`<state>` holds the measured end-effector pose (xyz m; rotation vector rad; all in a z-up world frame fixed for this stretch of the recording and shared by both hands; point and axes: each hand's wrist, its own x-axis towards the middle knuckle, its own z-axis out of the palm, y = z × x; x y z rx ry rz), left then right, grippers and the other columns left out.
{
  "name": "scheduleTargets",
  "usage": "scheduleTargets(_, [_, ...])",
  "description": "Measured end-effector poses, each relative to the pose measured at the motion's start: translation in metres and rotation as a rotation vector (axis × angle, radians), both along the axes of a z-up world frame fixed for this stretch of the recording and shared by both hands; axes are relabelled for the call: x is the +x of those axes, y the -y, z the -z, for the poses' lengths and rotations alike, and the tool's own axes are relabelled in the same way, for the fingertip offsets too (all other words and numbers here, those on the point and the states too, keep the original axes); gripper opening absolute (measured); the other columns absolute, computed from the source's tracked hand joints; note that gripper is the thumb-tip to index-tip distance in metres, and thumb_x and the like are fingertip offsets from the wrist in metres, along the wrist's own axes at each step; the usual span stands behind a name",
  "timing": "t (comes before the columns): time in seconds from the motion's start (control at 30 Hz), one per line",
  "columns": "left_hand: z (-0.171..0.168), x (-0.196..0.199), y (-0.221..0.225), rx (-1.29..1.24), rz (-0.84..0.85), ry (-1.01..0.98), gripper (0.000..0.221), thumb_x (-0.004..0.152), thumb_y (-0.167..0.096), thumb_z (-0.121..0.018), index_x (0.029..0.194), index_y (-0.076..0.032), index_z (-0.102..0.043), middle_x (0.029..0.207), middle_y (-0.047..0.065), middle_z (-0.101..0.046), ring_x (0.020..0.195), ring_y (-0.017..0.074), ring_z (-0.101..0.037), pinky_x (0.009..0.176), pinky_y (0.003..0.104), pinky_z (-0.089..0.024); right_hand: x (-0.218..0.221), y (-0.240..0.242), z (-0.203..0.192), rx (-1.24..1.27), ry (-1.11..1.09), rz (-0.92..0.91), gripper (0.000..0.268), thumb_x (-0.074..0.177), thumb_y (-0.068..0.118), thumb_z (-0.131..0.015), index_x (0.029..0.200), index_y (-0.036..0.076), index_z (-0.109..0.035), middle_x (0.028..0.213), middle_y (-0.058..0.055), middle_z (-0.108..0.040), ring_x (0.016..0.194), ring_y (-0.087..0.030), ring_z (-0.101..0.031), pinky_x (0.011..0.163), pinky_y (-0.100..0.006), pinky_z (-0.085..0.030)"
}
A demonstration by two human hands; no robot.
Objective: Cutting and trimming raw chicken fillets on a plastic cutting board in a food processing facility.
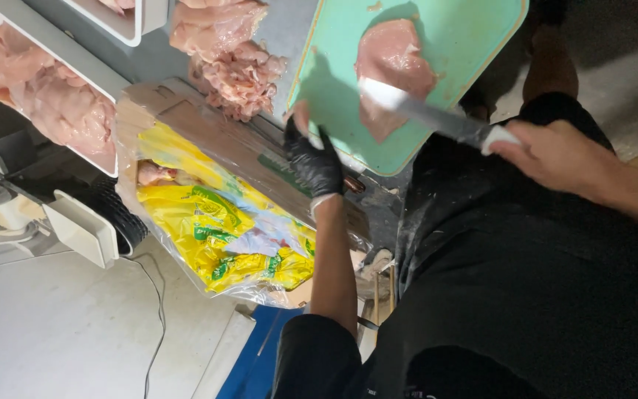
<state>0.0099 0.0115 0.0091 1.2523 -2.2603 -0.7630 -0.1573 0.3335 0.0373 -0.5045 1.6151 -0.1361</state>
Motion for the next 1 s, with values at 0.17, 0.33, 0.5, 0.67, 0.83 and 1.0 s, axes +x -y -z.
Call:
scheduleTargets(0.17, [0.036, -0.038, -0.048, -0.262, 0.784, 0.58, 0.054, 0.114, -0.04, -0.045, 0.166, -0.032, -0.035, 0.177, 0.009, -0.03, 0.165, 0.0403, -0.036, 0.135, 0.06, -0.029, -0.002, -0.023, 0.03, -0.143, -0.275, 0.414, 0.041, 0.123, 0.037, -0.046, 0.11, 0.003, -0.065, 0.082, -0.017, -0.07, 0.069, -0.035, -0.066, 0.06, -0.048, -0.049])
scheduleTargets(0.33, [0.09, -0.07, -0.057, -0.188, 0.797, 0.483, 0.066, 0.115, -0.052, -0.04, 0.173, -0.033, -0.016, 0.185, 0.005, -0.008, 0.175, 0.0362, -0.013, 0.144, 0.054, -0.019, -0.004, -0.024, 0.034, -0.157, -0.133, 0.511, 0.034, 0.12, 0.032, -0.049, 0.118, 0.003, -0.066, 0.083, -0.017, -0.07, 0.069, -0.03, -0.067, 0.059, -0.043, -0.051])
scheduleTargets(0.5, [0.087, -0.09, -0.071, -0.157, 0.818, 0.362, 0.072, 0.111, -0.056, -0.047, 0.173, -0.033, -0.019, 0.185, 0.0, -0.009, 0.176, 0.0366, -0.012, 0.145, 0.054, -0.022, -0.016, -0.018, 0.038, -0.141, -0.077, 0.613, 0.032, 0.12, 0.033, -0.05, 0.112, 0.005, -0.064, 0.077, -0.013, -0.065, 0.058, -0.028, -0.06, 0.05, -0.043, -0.046])
scheduleTargets(0.67, [0.079, -0.097, -0.08, -0.171, 0.797, 0.397, 0.07, 0.112, -0.054, -0.047, 0.172, -0.028, -0.022, 0.183, 0.011, -0.012, 0.173, 0.0441, -0.015, 0.143, 0.057, -0.023, -0.04, 0.03, 0.027, -0.252, -0.127, 0.529, 0.033, 0.118, 0.035, -0.048, 0.11, 0.007, -0.064, 0.087, -0.013, -0.068, 0.071, -0.028, -0.065, 0.058, -0.044, -0.047])
scheduleTargets(0.83, [0.08, -0.093, -0.079, -0.176, 0.819, 0.459, 0.073, 0.11, -0.058, -0.046, 0.172, -0.03, -0.02, 0.183, 0.013, -0.009, 0.172, 0.046, -0.013, 0.139, 0.06, -0.025, -0.035, 0.024, 0.023, -0.248, -0.088, 0.525, 0.033, 0.118, 0.033, -0.049, 0.104, 0.006, -0.062, 0.078, -0.013, -0.066, 0.065, -0.029, -0.062, 0.056, -0.045, -0.043])
scheduleTargets(1.0, [0.09, -0.086, -0.078, -0.173, 0.852, 0.527, 0.077, 0.108, -0.06, -0.049, 0.173, -0.034, -0.016, 0.184, 0.014, -0.005, 0.173, 0.0463, -0.01, 0.14, 0.059, -0.022, -0.027, -0.008, 0.022, -0.122, -0.039, 0.374, 0.029, 0.114, 0.032, -0.051, 0.115, 0.008, -0.067, 0.085, -0.013, -0.072, 0.065, -0.026, -0.067, 0.057, -0.04, -0.051])
